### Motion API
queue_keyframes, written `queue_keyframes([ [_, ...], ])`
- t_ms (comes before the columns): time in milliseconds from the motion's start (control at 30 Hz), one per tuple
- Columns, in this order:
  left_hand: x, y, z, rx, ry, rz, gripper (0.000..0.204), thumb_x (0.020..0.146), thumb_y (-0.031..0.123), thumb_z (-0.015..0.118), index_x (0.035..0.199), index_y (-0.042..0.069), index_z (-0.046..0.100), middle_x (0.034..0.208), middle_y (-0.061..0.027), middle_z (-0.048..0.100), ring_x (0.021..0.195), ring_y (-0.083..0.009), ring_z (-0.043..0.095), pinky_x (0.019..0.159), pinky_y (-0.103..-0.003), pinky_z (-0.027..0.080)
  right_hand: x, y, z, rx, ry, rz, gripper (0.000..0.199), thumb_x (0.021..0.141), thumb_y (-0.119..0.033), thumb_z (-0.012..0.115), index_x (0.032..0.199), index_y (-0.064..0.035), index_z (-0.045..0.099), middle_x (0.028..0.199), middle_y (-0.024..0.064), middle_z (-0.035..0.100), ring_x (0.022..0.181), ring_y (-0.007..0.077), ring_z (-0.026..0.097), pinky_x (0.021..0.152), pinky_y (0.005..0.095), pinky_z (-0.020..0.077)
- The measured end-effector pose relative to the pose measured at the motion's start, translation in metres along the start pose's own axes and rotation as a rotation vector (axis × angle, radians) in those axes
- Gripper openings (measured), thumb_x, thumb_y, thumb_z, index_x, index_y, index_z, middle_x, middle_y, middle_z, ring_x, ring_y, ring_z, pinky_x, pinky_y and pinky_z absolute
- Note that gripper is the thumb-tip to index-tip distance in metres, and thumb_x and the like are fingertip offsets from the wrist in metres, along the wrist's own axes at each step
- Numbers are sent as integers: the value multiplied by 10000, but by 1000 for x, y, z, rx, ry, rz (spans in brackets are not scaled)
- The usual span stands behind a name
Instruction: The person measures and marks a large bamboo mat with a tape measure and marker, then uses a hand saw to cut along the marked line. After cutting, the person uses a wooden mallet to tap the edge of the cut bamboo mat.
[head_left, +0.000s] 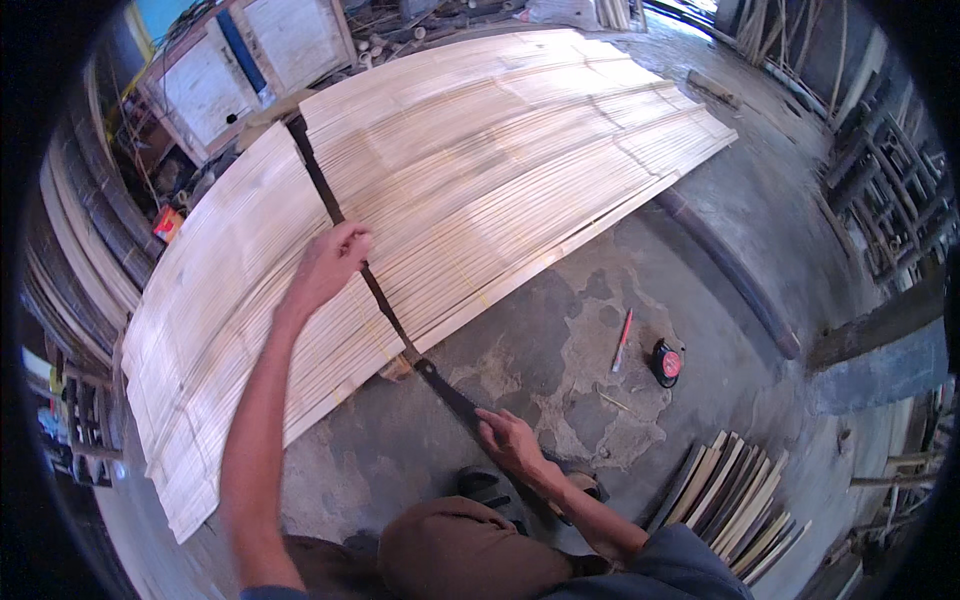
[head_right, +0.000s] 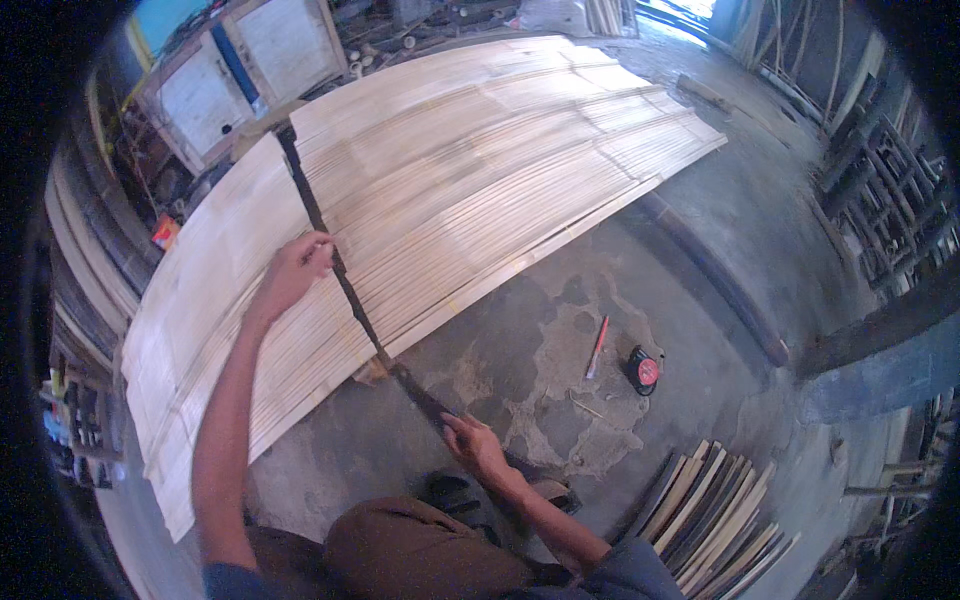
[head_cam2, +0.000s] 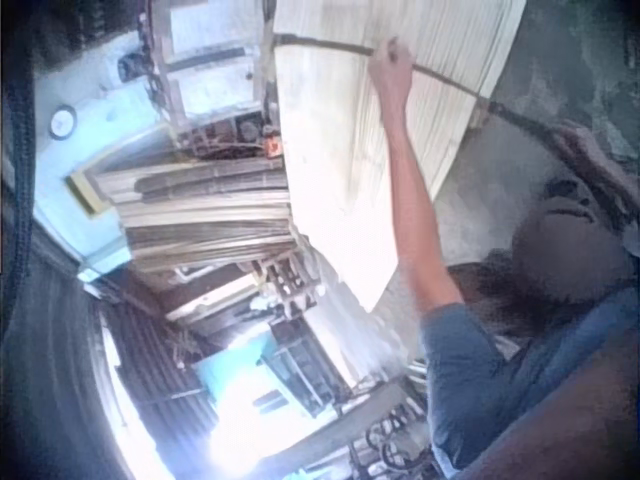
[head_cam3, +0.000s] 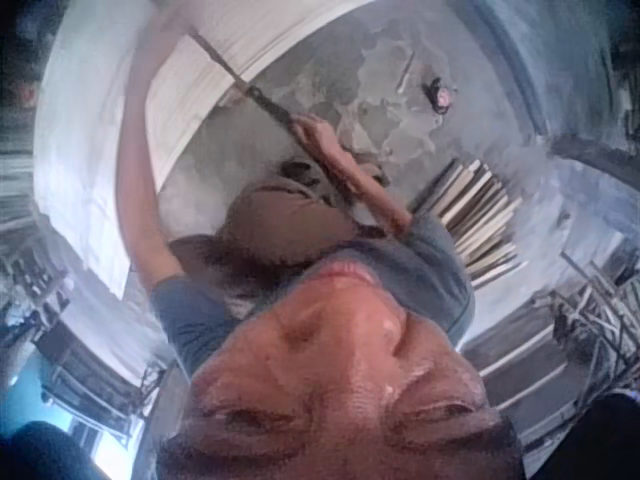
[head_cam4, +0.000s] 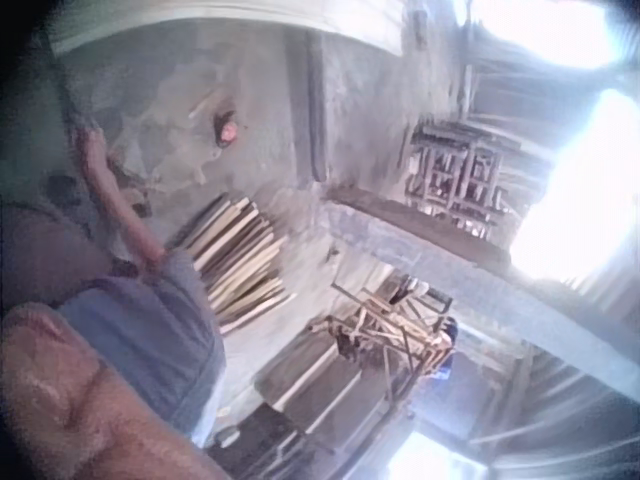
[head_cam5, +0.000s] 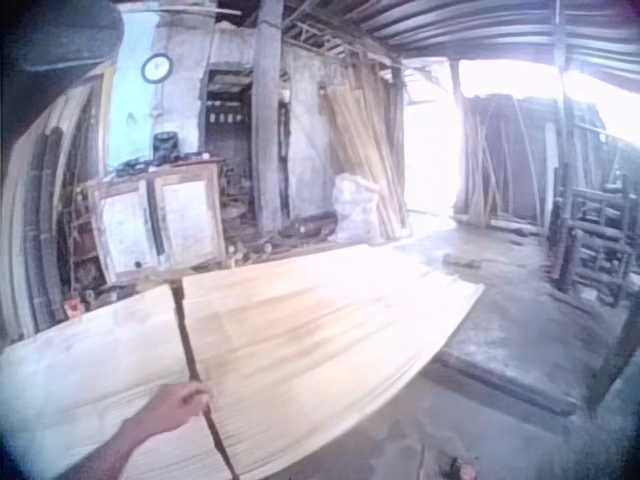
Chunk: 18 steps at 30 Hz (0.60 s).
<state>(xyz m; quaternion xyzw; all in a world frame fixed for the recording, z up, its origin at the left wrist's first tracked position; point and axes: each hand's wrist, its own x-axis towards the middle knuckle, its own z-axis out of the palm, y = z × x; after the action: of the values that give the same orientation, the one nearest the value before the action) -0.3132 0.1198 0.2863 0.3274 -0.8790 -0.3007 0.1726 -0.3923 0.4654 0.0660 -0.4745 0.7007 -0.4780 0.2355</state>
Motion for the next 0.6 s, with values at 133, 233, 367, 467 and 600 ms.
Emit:
queue_keyframes([
  [133,-39,-14,-34,480,-107,164,326,947,246,569,1154,3,634,948,-206,676,841,-348,654,775,-425,507,42,13,31,35,-54,57,285,912,-187,620,1162,-58,667,867,192,651,747,366,642,660,427,512],
  [233,-92,-67,-49,381,-254,14,331,934,248,587,1144,3,661,916,-204,683,841,-334,665,775,-410,514,70,10,58,111,-72,213,310,955,-219,580,1205,-53,658,862,168,664,750,255,638,675,369,500],
  [367,-154,-136,-33,239,-163,-97,290,924,198,612,1131,4,673,923,-195,693,827,-305,675,758,-386,529,102,10,65,451,78,363,347,996,-266,541,1218,-19,645,927,105,702,821,142,628,728,315,494],
  [467,-160,-146,18,173,-97,-104,288,913,163,625,1150,0,647,1096,-196,663,951,-315,660,860,-403,513,112,37,42,408,81,445,364,1004,-277,531,1199,11,637,913,49,696,832,145,624,743,318,499],
  [600,-147,-151,64,272,47,87,399,908,213,643,1254,21,595,1326,-215,534,1195,-367,538,1023,-424,426,98,43,25,199,47,359,341,994,-258,538,1184,9,633,916,123,701,818,193,638,747,338,502],
])
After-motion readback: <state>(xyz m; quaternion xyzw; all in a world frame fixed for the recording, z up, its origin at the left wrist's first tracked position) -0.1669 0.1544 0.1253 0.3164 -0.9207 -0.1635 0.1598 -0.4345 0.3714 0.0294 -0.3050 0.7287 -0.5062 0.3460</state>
